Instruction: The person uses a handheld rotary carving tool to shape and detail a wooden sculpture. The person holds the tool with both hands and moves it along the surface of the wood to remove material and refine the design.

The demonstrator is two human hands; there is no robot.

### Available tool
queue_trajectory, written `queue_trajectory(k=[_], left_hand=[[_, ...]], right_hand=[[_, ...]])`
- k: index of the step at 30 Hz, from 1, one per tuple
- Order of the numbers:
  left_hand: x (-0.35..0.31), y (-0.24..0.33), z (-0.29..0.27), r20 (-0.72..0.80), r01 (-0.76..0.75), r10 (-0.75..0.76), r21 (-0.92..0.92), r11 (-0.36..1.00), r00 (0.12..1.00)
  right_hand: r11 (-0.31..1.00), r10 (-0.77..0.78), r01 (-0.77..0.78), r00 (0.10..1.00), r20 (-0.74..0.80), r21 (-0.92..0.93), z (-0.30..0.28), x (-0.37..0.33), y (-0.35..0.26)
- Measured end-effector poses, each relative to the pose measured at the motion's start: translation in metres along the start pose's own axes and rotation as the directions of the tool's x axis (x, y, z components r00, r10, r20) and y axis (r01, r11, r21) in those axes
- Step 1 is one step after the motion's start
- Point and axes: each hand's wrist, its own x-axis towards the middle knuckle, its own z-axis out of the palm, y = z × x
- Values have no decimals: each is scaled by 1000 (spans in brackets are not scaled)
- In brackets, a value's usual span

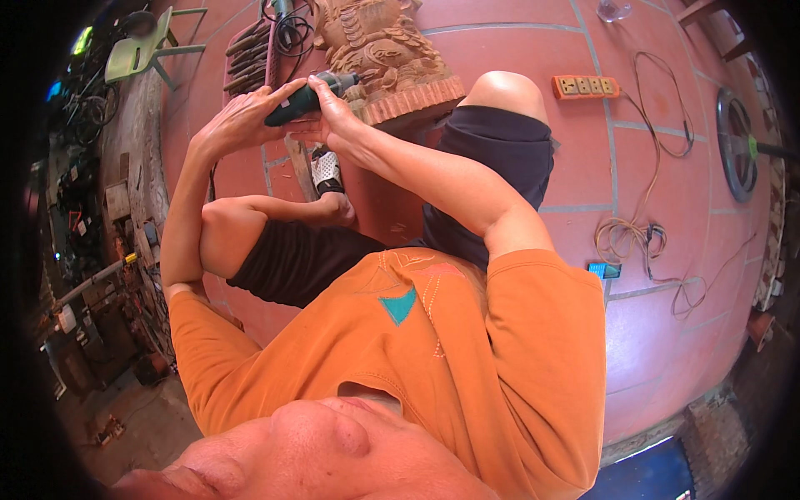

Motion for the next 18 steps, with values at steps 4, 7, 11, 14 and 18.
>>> queue_trajectory(k=[4, 7, 11, 14, 18], left_hand=[[-3, 6, -7, 18, 17, -17, -16, 1000, 1000], [-5, 0, -2, -9, -8, 8, -16, 1000, 1000], [-8, 3, -4, 22, 42, -42, 0, 999, 999], [-10, 2, -4, 25, 58, -58, 7, 998, 998], [-11, 4, -5, 36, 83, -83, 4, 997, 996]], right_hand=[[1000, 29, -29, 1000, 1, -10, 0, 2, 3], [999, 36, -35, 999, 37, -30, 0, 3, 5], [996, 81, -80, 995, 51, -32, 3, 4, 6], [995, 93, -90, 993, 70, -39, 3, 7, 7], [994, 106, -104, 992, 72, -38, 2, 11, 8]])
